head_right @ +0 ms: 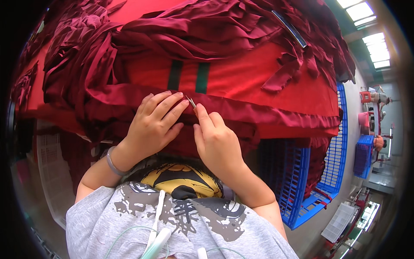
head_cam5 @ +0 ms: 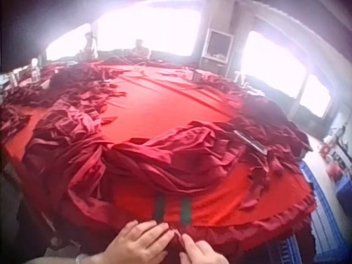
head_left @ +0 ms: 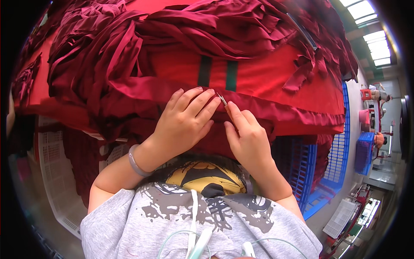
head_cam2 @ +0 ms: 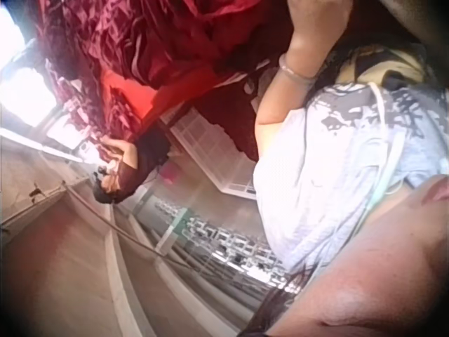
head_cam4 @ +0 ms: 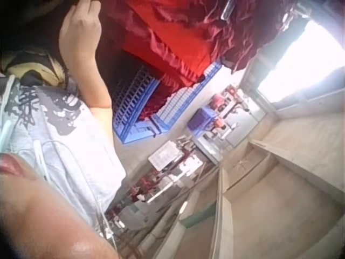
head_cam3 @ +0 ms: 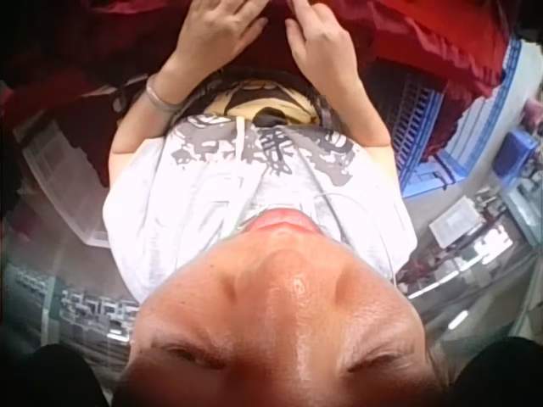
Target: The person uses a small tool to trim loose threads and excess fabric from the edges of a large red textile. They repeatedly lift and adjust the fabric layers to access different areas for trimming.
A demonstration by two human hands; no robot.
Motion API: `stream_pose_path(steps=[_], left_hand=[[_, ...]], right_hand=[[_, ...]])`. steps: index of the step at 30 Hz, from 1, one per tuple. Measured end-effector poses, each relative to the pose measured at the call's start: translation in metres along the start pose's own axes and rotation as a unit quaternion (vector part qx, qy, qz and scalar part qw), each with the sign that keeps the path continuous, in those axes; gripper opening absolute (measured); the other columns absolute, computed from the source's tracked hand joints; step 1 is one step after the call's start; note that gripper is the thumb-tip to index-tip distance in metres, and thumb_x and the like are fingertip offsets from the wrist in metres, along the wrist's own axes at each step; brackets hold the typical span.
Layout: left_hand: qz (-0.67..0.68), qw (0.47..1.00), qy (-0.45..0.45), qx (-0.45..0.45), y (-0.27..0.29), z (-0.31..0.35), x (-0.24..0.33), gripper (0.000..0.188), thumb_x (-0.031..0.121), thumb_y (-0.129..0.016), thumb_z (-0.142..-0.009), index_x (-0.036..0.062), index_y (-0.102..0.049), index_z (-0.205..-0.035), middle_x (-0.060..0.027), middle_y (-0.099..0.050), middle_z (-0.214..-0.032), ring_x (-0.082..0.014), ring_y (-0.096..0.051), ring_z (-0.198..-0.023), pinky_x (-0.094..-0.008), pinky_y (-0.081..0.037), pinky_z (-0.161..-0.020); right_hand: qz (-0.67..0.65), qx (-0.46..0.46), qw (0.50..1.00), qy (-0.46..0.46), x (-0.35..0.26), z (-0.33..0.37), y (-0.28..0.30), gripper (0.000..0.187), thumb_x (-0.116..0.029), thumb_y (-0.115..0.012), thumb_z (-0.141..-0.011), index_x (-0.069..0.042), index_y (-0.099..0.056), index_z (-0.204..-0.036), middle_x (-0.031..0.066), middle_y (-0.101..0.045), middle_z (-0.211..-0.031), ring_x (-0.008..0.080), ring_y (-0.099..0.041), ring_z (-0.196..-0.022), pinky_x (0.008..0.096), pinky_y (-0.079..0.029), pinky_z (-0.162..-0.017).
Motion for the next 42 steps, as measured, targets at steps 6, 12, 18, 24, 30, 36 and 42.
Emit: stream_pose_path(steps=[6,12,18,24,30,36,42], left_hand=[[-0.009,1.0,0.007,0.004,-0.003,0.0,0.0,0.049,0.022,-0.073,-0.078,0.0127,-0.062,-0.125,-0.0043,-0.054,-0.136,-0.0251,-0.051,-0.119,-0.0448,-0.04,-0.1],[-0.02,1.0,-0.001,0.022,-0.002,-0.005,0.002,0.045,0.021,-0.074,-0.075,0.0123,-0.065,-0.118,-0.0012,-0.056,-0.135,-0.0241,-0.052,-0.115,-0.0425,-0.041,-0.096],[-0.032,0.999,0.002,0.035,0.001,-0.007,0.003,0.04,0.02,-0.073,-0.074,0.0123,-0.066,-0.113,-0.0007,-0.06,-0.13,-0.0232,-0.053,-0.111,-0.0415,-0.042,-0.094],[-0.044,0.998,-0.007,0.039,0.001,-0.01,0.005,0.036,0.018,-0.071,-0.076,0.0125,-0.067,-0.111,-0.0006,-0.061,-0.128,-0.0229,-0.055,-0.108,-0.0406,-0.043,-0.093],[-0.034,0.999,0.015,0.017,0.0,-0.009,0.003,0.028,0.019,-0.065,-0.081,0.0178,-0.065,-0.109,0.0022,-0.061,-0.127,-0.0206,-0.054,-0.112,-0.0415,-0.038,-0.098],[-0.001,1.0,0.02,0.016,0.003,-0.005,0.001,0.043,0.018,-0.072,-0.076,0.0123,-0.065,-0.118,-0.0022,-0.059,-0.131,-0.0237,-0.054,-0.114,-0.0399,-0.043,-0.096],[0.047,0.998,0.001,0.032,0.006,-0.001,-0.007,0.045,0.017,-0.072,-0.075,0.0069,-0.064,-0.118,-0.0041,-0.06,-0.129,-0.0244,-0.056,-0.115,-0.0391,-0.044,-0.095]], right_hand=[[0.061,-0.011,0.998,-0.012,-0.003,0.002,0.001,0.039,-0.007,-0.06,-0.09,0.0,-0.058,-0.128,0.0119,-0.055,-0.08,0.0292,-0.062,-0.059,0.0394,-0.052,-0.053],[0.091,-0.032,0.995,-0.013,-0.009,0.0,0.003,0.039,-0.011,-0.063,-0.088,-0.004,-0.062,-0.127,0.0077,-0.056,-0.075,0.0247,-0.061,-0.056,0.0368,-0.05,-0.05],[0.144,-0.002,0.989,0.021,-0.015,-0.001,0.005,0.037,-0.013,-0.065,-0.085,-0.007,-0.066,-0.121,0.0045,-0.055,-0.069,0.0212,-0.059,-0.055,0.0346,-0.047,-0.05],[0.11,0.044,0.993,0.003,-0.009,-0.012,0.003,0.035,-0.012,-0.066,-0.084,-0.007,-0.068,-0.118,0.0052,-0.056,-0.066,0.0217,-0.059,-0.053,0.035,-0.047,-0.05],[0.087,0.171,0.981,-0.027,0.002,-0.013,0.01,0.03,-0.012,-0.065,-0.086,-0.006,-0.07,-0.115,0.0074,-0.06,-0.067,0.025,-0.061,-0.054,0.0366,-0.049,-0.051],[0.013,0.135,0.991,-0.013,0.003,-0.013,0.024,0.033,-0.009,-0.067,-0.085,-0.005,-0.067,-0.119,0.0127,-0.068,-0.08,0.0273,-0.067,-0.065,0.0381,-0.052,-0.059],[0.045,0.047,0.998,0.022,-0.016,-0.003,0.005,0.035,-0.011,-0.066,-0.084,-0.006,-0.066,-0.118,0.0073,-0.065,-0.076,0.0237,-0.064,-0.06,0.0353,-0.049,-0.053]])
Point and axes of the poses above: each hand's wrist, its own z-axis away from the middle knuckle, its own y-axis out of the back of the hand, x = y × z, the point moved 9 cm from there along -z, towards the middle knuckle
